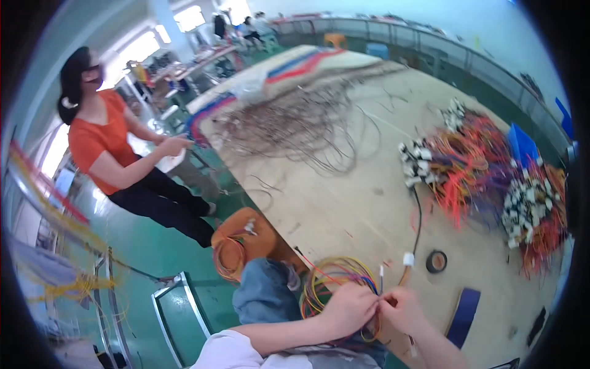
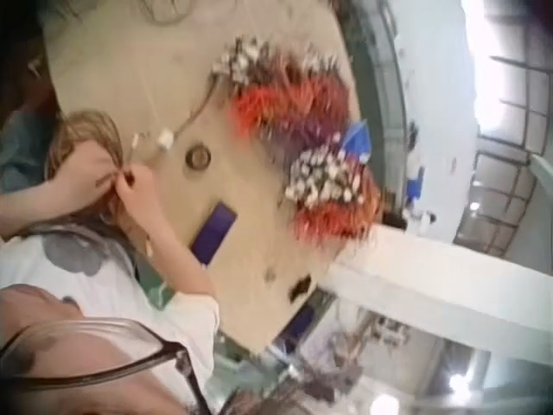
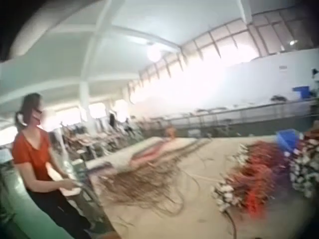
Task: Bundling and wrapping electrical wire harnesses with black electrical tape.
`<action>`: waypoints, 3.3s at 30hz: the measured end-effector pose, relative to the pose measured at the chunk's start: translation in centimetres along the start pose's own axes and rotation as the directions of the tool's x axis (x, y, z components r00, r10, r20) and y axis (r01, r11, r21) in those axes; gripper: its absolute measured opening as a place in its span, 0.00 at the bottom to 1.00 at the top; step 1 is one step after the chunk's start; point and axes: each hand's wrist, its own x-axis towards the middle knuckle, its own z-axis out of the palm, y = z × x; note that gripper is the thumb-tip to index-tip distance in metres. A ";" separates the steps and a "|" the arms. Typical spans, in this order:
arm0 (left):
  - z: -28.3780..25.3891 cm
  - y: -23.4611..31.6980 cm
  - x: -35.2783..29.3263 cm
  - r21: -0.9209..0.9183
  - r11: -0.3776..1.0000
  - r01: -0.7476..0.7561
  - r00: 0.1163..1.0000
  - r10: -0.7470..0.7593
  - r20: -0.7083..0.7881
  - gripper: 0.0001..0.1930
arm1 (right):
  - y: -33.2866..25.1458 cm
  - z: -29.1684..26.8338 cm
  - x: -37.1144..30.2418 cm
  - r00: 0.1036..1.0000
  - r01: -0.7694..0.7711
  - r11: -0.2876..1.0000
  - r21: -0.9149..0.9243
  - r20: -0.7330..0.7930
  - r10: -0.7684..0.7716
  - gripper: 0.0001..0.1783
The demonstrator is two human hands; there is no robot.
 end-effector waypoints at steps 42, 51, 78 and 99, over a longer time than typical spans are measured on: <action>-0.4 -1.7 -1.7 -0.622 0.436 0.651 0.750 -0.496 0.437 0.03 | 0.4 3.9 -6.5 0.984 0.085 0.765 0.638 -0.177 0.038 0.09; -1.1 -1.4 -1.5 -0.573 0.600 0.559 0.829 -0.423 0.366 0.04 | -0.2 3.9 -6.2 0.984 0.024 0.718 0.696 -0.142 0.105 0.09; -2.2 -0.8 -0.4 -0.669 -0.130 0.732 0.520 -0.527 0.672 0.05 | -0.7 4.3 -4.6 0.999 -0.046 0.780 0.624 0.025 0.038 0.30; -2.2 -1.9 4.5 -0.184 0.734 0.654 0.544 -0.288 0.788 0.09 | -0.2 5.0 -4.9 0.989 -0.068 0.601 0.797 -0.026 0.147 0.20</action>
